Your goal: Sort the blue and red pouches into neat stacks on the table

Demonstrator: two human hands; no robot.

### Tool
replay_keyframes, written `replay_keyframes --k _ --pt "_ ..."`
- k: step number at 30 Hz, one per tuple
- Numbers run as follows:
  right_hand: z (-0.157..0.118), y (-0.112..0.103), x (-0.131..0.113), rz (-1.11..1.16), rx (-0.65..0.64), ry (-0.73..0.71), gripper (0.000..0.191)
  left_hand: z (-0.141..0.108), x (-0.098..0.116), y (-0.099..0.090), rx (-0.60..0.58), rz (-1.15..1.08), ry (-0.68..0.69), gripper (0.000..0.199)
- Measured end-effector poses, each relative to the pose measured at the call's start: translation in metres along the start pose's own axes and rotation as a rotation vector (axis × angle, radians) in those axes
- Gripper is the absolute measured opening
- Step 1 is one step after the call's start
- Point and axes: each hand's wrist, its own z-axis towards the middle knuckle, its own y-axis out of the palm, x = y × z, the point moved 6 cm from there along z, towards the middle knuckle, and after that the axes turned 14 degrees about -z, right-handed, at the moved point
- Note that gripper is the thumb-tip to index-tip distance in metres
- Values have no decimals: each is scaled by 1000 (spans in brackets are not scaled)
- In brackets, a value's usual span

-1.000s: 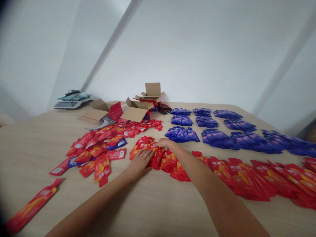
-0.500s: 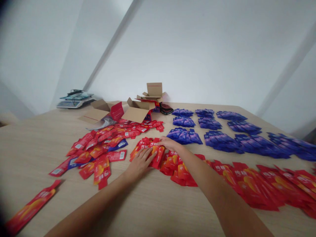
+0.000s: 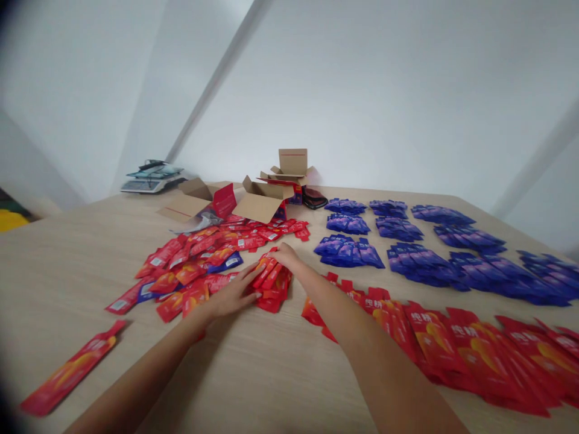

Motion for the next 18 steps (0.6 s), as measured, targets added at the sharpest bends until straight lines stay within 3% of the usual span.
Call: replay_keyframes --k 5,9,14,18 --pt "3 -12 16 -151 221 26 30 -3 5 9 24 -50 9 90" --pt "3 -15 23 -153 305 -7 26 2 10 19 80 -21 54 107" --pt "-6 -7 31 -91 393 0 39 8 4 29 105 26 0 98" --pt "-15 -9 43 -33 515 87 48 10 7 27 117 -7 23 93"
